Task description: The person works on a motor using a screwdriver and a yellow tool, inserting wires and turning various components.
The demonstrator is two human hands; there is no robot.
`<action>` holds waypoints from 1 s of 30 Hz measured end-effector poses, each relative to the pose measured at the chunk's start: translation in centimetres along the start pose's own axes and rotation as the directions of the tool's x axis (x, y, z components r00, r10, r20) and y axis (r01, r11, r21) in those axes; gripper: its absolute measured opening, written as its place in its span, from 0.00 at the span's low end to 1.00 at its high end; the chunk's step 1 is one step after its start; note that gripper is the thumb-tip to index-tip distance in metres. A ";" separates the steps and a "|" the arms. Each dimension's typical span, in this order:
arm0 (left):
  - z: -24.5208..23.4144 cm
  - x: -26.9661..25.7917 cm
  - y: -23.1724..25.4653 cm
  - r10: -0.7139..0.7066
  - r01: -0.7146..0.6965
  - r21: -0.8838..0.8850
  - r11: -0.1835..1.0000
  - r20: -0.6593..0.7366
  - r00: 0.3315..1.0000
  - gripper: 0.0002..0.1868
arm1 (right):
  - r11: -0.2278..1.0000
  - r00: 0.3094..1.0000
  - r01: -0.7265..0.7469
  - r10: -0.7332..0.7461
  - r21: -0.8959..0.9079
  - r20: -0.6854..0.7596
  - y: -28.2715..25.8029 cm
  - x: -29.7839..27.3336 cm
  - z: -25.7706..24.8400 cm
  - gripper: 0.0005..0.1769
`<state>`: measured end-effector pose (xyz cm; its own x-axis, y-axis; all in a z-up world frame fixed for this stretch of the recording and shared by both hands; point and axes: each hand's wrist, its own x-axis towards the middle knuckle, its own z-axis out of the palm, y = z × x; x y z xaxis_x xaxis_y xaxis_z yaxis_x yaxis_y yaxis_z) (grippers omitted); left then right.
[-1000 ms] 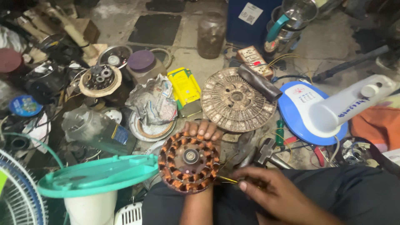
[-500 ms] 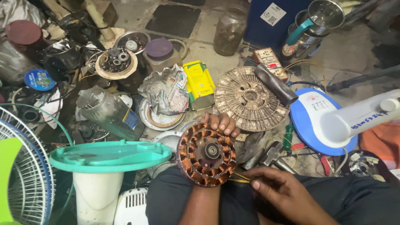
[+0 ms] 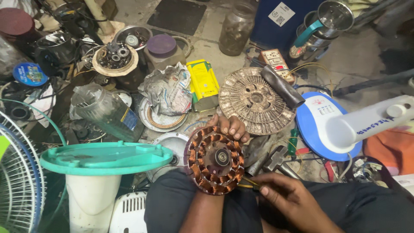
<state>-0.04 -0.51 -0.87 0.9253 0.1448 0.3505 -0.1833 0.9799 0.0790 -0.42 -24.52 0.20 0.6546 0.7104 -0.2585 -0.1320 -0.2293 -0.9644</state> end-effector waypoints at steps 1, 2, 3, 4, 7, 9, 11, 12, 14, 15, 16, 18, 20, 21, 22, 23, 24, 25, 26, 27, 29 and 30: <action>0.0 -0.1 -0.1 -0.003 0.002 -0.006 1.000 -0.011 1.000 0.27 | 0.994 0.994 -0.103 0.103 0.032 -0.022 0.0 0.1 0.0 0.19; 0.0 -0.1 -0.2 -0.004 0.004 -0.010 1.000 -0.021 1.000 0.27 | 0.977 0.978 -0.201 0.204 0.067 -0.038 0.0 0.2 -0.1 0.19; -0.1 -0.1 -0.3 -0.003 0.003 -0.011 1.000 -0.020 1.000 0.27 | 0.977 0.978 -0.201 0.204 0.065 -0.039 0.0 0.4 -0.3 0.19; -0.2 0.1 -0.3 0.002 -0.002 -0.025 1.000 0.008 1.000 0.26 | 0.982 0.984 -0.180 0.179 0.051 0.022 0.1 0.6 -0.6 0.19; -0.9 0.2 -0.7 0.014 -0.011 -0.087 0.996 0.031 0.999 0.26 | 0.983 0.982 -0.172 0.165 0.066 0.092 0.5 1.0 -1.0 0.19; -1.2 0.2 -0.9 0.019 -0.015 -0.135 0.991 0.028 0.999 0.25 | 0.978 0.979 -0.184 0.175 0.093 0.101 1.0 1.2 -0.8 0.20; -1.3 0.1 -1.0 0.043 -0.036 -0.217 0.976 0.031 0.999 0.26 | 0.980 0.992 -0.072 0.052 0.183 0.113 1.6 1.2 0.2 0.20; -1.3 0.2 -0.9 0.046 -0.038 -0.218 0.975 0.032 0.998 0.26 | 0.981 0.992 -0.073 0.052 0.182 0.114 1.8 1.2 0.5 0.20; -1.2 0.3 -0.6 0.047 -0.033 -0.199 0.979 0.068 0.997 0.26 | 0.965 0.993 -0.064 0.036 0.254 0.112 2.1 1.3 0.8 0.19; -1.0 0.0 -0.5 0.049 -0.035 -0.199 0.979 0.067 0.997 0.26 | 0.965 0.993 -0.065 0.037 0.253 0.114 2.2 1.1 0.7 0.19; -0.9 -0.4 -0.5 0.050 -0.045 -0.185 0.982 0.021 0.999 0.26 | 0.981 0.993 -0.085 0.070 0.175 0.095 2.2 0.8 0.3 0.18; -0.9 -0.4 -0.4 0.049 -0.052 -0.175 0.983 -0.023 0.999 0.25 | 0.990 0.992 -0.108 0.102 0.093 0.068 2.2 0.1 -1.0 0.17; -1.6 0.2 -0.4 0.013 -0.001 -0.143 0.990 0.083 0.996 0.25 | 0.996 0.993 0.073 -0.077 0.042 0.092 1.5 -1.2 -3.4 0.16; -1.9 0.3 -0.5 0.015 -0.002 -0.147 0.989 0.082 0.996 0.25 | 0.997 0.993 0.070 -0.074 0.039 0.091 0.9 -1.6 -4.4 0.16; -2.2 0.3 -0.6 -0.001 0.012 -0.134 0.991 0.083 0.997 0.26 | 0.994 0.994 0.107 -0.108 0.021 0.036 0.1 -1.9 -5.3 0.15; -2.5 0.3 -0.8 -0.016 0.026 -0.122 0.992 0.083 0.996 0.26 | 0.990 0.990 0.142 -0.142 0.000 -0.019 -0.8 -2.0 -5.7 0.15; -2.7 0.4 -0.8 -0.015 0.025 -0.123 0.992 0.082 0.997 0.26 | 0.990 0.990 0.140 -0.140 -0.001 -0.019 -1.9 -1.9 -5.8 0.15; -2.8 0.6 -0.9 -0.043 0.052 -0.096 0.994 0.092 0.995 0.27 | 0.967 0.987 0.138 -0.153 -0.212 -0.055 -3.3 -1.6 -5.9 0.16; -2.8 0.5 -1.1 -0.073 0.080 -0.070 0.994 0.099 0.992 0.29 | 0.903 0.981 0.121 -0.172 -0.413 -0.088 -4.8 -1.0 -6.0 0.18; -2.8 0.3 -1.2 -0.073 0.080 -0.072 0.994 0.096 0.993 0.29 | 0.903 0.982 0.117 -0.168 -0.413 -0.089 -6.1 -0.3 -6.0 0.18; -2.7 0.2 -1.5 -0.117 0.121 -0.090 0.989 0.045 0.992 0.29 | 0.599 0.908 0.382 -0.386 -0.704 0.165 -8.7 1.0 -6.0 0.14; -2.5 0.1 -1.7 -0.118 0.122 -0.092 0.988 0.043 0.992 0.29 | 0.600 0.909 0.380 -0.384 -0.704 0.163 -9.6 1.6 -5.9 0.14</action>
<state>1.16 -1.77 -3.34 0.9252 0.0216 0.3788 -0.0377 0.9987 0.0352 6.30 -25.09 9.42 0.5240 0.8424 0.1257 0.6935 -0.3363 -0.6372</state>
